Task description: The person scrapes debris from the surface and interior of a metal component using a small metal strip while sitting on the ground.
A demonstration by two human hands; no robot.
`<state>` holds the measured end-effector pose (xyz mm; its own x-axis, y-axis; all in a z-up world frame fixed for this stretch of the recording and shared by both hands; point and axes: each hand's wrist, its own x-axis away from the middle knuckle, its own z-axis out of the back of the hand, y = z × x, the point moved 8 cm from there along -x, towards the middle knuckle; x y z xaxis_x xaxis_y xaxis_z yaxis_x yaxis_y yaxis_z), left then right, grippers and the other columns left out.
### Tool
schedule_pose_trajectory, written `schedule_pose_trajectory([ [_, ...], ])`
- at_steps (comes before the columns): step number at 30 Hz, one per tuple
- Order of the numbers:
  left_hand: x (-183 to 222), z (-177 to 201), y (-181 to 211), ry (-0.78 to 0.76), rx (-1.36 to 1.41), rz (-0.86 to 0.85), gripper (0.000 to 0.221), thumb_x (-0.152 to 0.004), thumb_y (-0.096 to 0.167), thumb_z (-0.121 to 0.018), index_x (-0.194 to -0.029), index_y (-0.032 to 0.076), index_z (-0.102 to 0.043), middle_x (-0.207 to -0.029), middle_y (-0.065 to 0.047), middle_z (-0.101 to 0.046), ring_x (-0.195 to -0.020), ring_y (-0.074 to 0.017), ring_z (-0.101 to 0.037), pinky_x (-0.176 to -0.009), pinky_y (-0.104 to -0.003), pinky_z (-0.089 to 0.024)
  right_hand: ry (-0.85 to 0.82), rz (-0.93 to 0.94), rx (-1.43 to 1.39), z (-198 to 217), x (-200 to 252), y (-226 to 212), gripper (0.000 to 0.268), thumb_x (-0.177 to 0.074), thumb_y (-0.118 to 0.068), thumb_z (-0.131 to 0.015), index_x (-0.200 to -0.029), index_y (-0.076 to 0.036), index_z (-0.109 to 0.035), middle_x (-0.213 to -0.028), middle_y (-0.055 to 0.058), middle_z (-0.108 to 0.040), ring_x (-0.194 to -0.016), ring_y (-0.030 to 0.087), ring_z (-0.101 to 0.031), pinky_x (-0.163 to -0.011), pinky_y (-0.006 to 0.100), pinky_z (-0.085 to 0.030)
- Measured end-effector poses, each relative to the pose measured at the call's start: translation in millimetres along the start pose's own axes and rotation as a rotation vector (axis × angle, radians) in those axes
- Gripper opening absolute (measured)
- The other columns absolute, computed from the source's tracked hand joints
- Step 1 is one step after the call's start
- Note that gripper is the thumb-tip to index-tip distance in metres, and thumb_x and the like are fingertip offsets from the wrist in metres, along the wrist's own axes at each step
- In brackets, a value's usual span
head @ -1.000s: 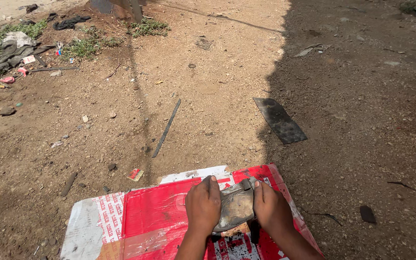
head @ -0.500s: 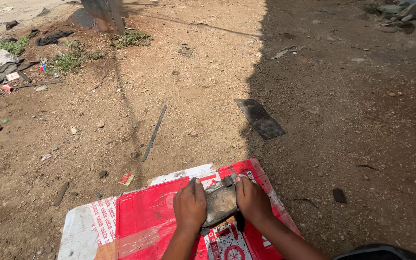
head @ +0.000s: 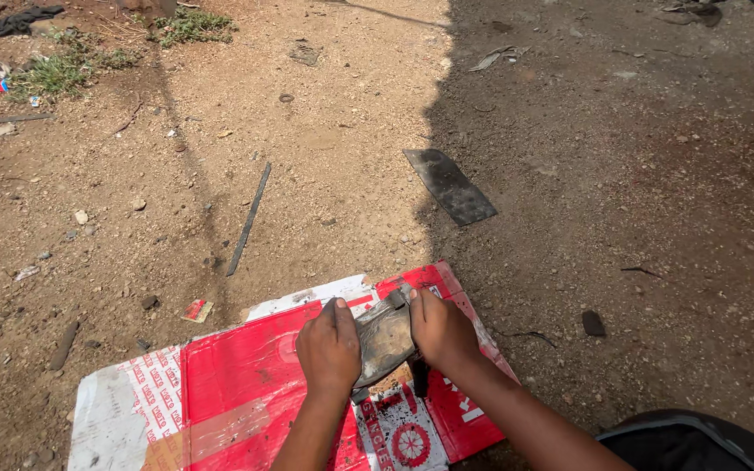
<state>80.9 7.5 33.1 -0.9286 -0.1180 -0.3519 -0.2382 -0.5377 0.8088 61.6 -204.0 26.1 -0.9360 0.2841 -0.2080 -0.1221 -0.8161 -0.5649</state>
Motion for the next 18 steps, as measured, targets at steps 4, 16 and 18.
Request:
schedule_pose_trajectory([
  [4, -0.2, -4.4, -2.2, -0.047, -0.016, 0.003, 0.041, -0.101, 0.030, -0.047, -0.081, 0.002, -0.068, -0.064, -0.026, -0.062, -0.065, -0.0478, -0.061, -0.066, -0.060, -0.044, 0.005, 0.009, 0.054, -0.2, 1.2, 0.4, 0.041, -0.104, -0.037, -0.044, -0.089, -0.005, -0.064, -0.080, 0.024, -0.068, -0.080, 0.047, -0.066, -0.069, 0.058, -0.049],
  [16, 5.8, -1.3, -2.6, -0.074, -0.034, -0.010, 0.039, -0.101, 0.028, -0.044, -0.081, 0.002, -0.066, -0.068, -0.027, -0.063, -0.070, -0.0487, -0.061, -0.069, -0.060, -0.044, -0.082, 0.034, 0.018, 12.0, 15.6, -4.0, 0.039, -0.103, -0.036, -0.044, -0.092, -0.005, -0.065, -0.077, 0.024, -0.069, -0.077, 0.047, -0.066, -0.068, 0.057, -0.049],
  [18, -4.1, -6.0, 3.1, -0.074, -0.099, -0.013, 0.038, -0.100, 0.027, -0.045, -0.081, 0.003, -0.066, -0.068, -0.027, -0.064, -0.071, -0.0489, -0.061, -0.070, -0.061, -0.044, -0.114, 0.080, 0.001, 13.4, 6.0, -1.6, 0.040, -0.103, -0.036, -0.043, -0.092, -0.005, -0.066, -0.077, 0.023, -0.069, -0.076, 0.046, -0.067, -0.069, 0.057, -0.049],
])
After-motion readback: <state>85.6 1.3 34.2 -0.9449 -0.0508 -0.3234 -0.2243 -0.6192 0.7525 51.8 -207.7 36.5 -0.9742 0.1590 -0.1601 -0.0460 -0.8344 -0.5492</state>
